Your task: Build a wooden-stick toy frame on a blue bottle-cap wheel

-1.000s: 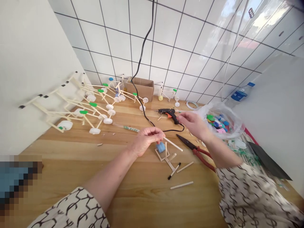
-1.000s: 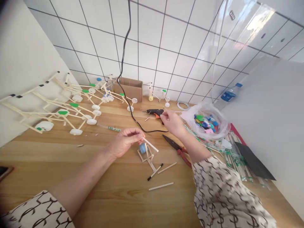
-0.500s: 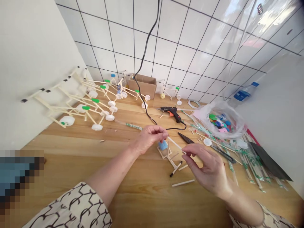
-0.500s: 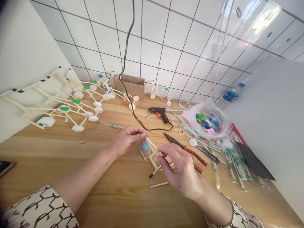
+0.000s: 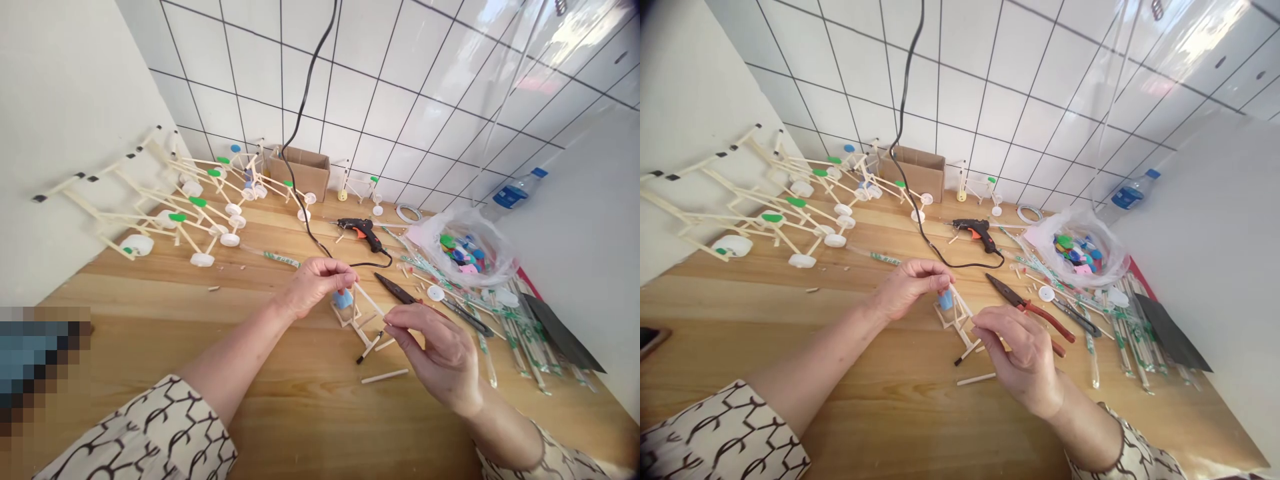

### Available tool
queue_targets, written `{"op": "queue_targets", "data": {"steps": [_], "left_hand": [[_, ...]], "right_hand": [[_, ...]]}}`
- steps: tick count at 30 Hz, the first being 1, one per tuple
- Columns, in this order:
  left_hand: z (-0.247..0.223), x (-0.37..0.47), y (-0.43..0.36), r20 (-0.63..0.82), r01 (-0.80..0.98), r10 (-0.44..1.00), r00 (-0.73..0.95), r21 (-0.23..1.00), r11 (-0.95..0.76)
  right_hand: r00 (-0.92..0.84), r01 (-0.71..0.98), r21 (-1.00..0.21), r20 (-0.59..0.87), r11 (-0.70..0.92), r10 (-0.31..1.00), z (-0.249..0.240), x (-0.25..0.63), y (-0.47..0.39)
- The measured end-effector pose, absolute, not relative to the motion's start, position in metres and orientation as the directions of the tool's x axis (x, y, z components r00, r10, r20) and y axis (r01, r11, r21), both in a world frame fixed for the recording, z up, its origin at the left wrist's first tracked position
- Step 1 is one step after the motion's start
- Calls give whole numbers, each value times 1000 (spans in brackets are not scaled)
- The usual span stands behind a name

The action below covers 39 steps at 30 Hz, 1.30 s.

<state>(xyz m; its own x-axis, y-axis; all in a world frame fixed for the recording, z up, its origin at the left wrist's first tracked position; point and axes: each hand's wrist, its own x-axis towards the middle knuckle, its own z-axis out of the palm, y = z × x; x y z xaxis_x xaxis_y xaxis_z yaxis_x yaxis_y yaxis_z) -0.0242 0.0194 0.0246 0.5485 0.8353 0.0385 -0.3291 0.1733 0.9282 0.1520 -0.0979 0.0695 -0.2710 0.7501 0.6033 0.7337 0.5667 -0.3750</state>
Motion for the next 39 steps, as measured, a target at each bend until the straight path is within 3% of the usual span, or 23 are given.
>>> {"op": "queue_targets", "data": {"steps": [39], "left_hand": [[19, -24, 20, -39, -302, 820, 571, 919, 254]], "right_hand": [[-280, 702, -398, 608, 590, 743, 59, 156, -98]]}}
